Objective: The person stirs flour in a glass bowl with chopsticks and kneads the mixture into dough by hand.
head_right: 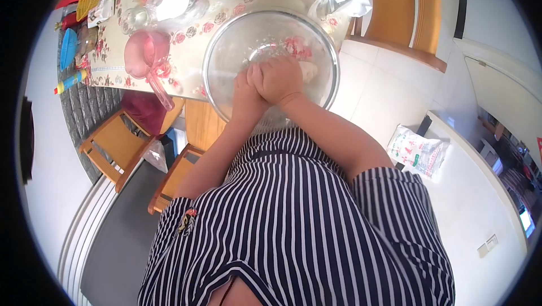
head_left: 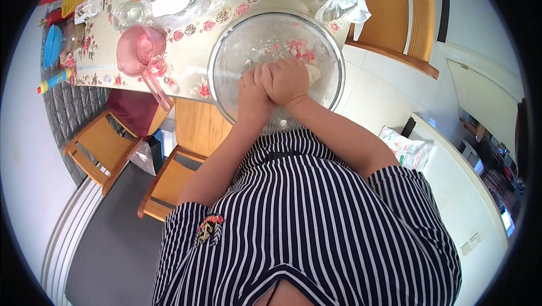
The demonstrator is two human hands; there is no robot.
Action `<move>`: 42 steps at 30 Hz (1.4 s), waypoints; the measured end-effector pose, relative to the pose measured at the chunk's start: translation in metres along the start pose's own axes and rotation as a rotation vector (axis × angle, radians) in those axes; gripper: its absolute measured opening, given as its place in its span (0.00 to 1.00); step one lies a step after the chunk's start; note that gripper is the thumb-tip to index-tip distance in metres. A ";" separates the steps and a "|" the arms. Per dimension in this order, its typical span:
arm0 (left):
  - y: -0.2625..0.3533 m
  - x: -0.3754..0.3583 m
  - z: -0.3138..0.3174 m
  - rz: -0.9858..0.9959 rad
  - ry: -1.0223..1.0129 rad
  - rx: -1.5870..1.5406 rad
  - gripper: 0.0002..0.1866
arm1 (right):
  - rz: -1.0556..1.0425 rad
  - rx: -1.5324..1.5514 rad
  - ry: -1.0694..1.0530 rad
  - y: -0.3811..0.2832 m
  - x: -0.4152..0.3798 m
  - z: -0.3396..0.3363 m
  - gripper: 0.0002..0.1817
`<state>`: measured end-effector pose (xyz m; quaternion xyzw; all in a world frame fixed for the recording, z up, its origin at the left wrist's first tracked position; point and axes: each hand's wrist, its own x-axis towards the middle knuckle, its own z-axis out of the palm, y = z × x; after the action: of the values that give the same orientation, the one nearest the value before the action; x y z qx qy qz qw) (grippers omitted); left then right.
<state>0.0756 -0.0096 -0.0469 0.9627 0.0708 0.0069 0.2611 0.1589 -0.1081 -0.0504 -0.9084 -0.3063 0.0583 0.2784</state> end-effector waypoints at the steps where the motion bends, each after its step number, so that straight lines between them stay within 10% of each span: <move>1: -0.007 0.005 0.004 -0.013 -0.060 0.064 0.41 | -0.076 0.051 0.112 0.004 0.005 0.007 0.14; 6: -0.020 0.032 0.014 -0.022 0.067 0.164 0.40 | -0.257 0.147 0.095 0.027 0.047 0.018 0.13; 9: -0.017 0.054 -0.004 -0.273 -0.207 -0.043 0.44 | -0.252 0.031 -0.011 0.029 0.067 0.024 0.17; 14: -0.038 0.069 -0.009 -0.337 -0.363 -0.358 0.51 | 0.074 -0.015 -0.325 0.016 0.086 0.022 0.26; 18: -0.007 0.043 -0.023 -0.301 -0.118 -0.098 0.51 | 0.298 0.139 -0.293 -0.003 0.087 0.004 0.26; 29: -0.036 -0.019 0.052 -0.080 0.076 0.092 0.40 | -0.353 0.141 0.226 0.006 0.006 0.013 0.08; 34: -0.020 0.023 0.010 -0.190 -0.094 0.049 0.39 | -0.469 0.135 0.097 0.027 0.048 0.022 0.08; 42: -0.033 0.061 -0.025 -0.364 -0.543 -0.310 0.46 | 0.022 0.058 -0.387 0.008 0.090 0.021 0.29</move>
<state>0.1304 0.0397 -0.0432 0.8501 0.1671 -0.2848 0.4103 0.2293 -0.0504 -0.0662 -0.8751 -0.3426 0.2437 0.2395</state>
